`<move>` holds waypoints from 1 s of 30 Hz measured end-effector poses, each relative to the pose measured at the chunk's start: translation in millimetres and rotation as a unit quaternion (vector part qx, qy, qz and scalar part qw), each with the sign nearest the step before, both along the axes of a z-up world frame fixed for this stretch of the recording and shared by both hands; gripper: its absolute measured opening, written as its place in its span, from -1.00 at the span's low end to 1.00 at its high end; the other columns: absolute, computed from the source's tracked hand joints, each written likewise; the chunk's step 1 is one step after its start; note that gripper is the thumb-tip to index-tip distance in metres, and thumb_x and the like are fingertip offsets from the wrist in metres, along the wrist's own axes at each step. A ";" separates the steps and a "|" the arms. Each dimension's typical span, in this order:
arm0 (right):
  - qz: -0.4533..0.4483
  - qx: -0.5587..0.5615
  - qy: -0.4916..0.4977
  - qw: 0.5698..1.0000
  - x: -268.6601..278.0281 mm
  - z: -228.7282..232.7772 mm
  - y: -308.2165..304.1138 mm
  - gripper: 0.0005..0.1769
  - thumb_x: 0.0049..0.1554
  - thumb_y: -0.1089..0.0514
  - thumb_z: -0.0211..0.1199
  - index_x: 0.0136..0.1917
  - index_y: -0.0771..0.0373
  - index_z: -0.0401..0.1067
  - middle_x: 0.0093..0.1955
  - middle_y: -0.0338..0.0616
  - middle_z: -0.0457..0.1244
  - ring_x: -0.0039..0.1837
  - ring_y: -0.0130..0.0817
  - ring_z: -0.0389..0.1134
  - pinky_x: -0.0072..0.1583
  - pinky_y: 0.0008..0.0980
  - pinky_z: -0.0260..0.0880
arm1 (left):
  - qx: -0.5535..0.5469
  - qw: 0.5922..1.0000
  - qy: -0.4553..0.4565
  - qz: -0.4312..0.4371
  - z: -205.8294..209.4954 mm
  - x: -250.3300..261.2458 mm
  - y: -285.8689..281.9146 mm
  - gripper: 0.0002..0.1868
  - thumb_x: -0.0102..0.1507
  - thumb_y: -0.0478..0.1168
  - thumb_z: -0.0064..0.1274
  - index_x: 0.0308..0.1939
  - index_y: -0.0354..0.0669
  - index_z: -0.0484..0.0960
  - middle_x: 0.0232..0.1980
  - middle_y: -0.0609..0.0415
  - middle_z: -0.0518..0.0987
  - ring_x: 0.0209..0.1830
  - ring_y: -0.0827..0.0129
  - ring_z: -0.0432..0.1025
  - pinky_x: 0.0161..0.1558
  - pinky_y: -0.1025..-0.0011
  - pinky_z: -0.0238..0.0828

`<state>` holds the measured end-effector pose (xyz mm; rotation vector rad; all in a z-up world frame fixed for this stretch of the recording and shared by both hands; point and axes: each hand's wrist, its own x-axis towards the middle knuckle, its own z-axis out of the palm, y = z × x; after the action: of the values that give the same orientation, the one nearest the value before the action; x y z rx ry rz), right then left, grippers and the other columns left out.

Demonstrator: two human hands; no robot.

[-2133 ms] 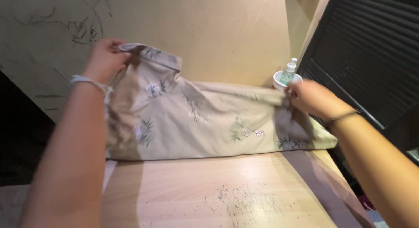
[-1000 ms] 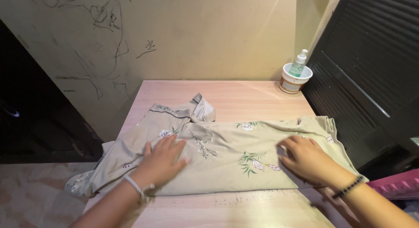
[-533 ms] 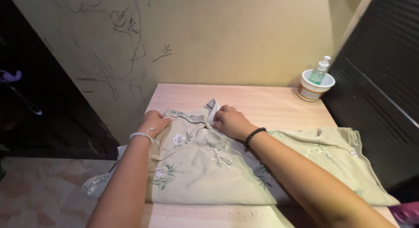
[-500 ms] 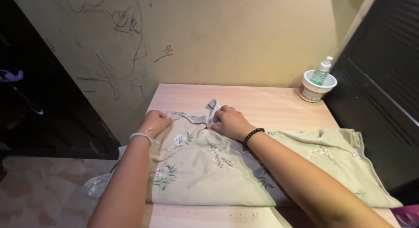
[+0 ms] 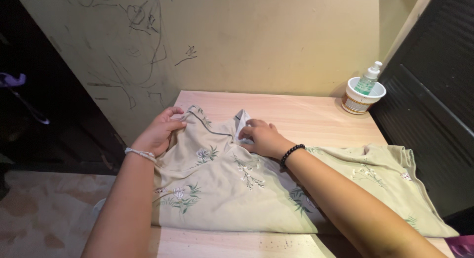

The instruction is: The person folds a beige floral shirt, a blue cherry-patterned garment, and a black-and-white patterned garment on a wooden table. Each item is smoothed, folded into a compact rectangle, and placed into a drawer.

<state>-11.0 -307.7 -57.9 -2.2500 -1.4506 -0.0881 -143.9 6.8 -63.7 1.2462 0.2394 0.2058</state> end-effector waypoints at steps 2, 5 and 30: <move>-0.014 -0.037 -0.001 0.999 3.4 -0.3 1.1 -0.70 0.00 -0.03 0.37 -0.07 0.18 0.61 0.25 0.01 0.29 0.33 0.00 0.27 0.28 0.06 0.20 | -0.014 0.999 -0.029 -0.016 7.0 -9.5 0.9 -0.62 0.17 -0.54 -0.02 -0.01 -0.07 0.49 -0.09 0.02 0.63 -0.14 0.36 0.55 -0.08 0.42 0.52; -0.043 -0.019 0.039 0.998 21.5 6.7 -13.6 -0.72 0.03 0.00 0.31 -0.07 0.20 0.60 0.19 0.01 0.37 0.26 -0.04 0.36 0.28 -0.16 0.33 | -0.026 0.996 -0.075 -0.047 10.8 -21.0 5.1 -0.66 0.20 -0.59 -0.04 -0.05 -0.14 0.56 -0.05 0.06 0.64 -0.06 0.38 0.55 0.04 0.42 0.51; 0.025 0.182 0.562 0.806 -38.8 93.5 28.9 -0.62 0.22 0.04 0.19 0.17 0.38 0.43 0.01 -0.08 0.42 -0.04 -0.43 0.49 0.02 -0.41 0.54 | 0.250 0.945 0.051 -0.203 52.4 -81.9 -28.0 -0.27 0.02 -0.30 0.28 0.29 -0.18 0.43 0.08 0.14 0.66 -0.01 0.60 0.53 0.03 0.58 0.45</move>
<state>-49.8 -278.8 35.6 -1.4258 -0.7106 0.7866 -225.8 -21.1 -11.2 1.7820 0.0105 -0.1696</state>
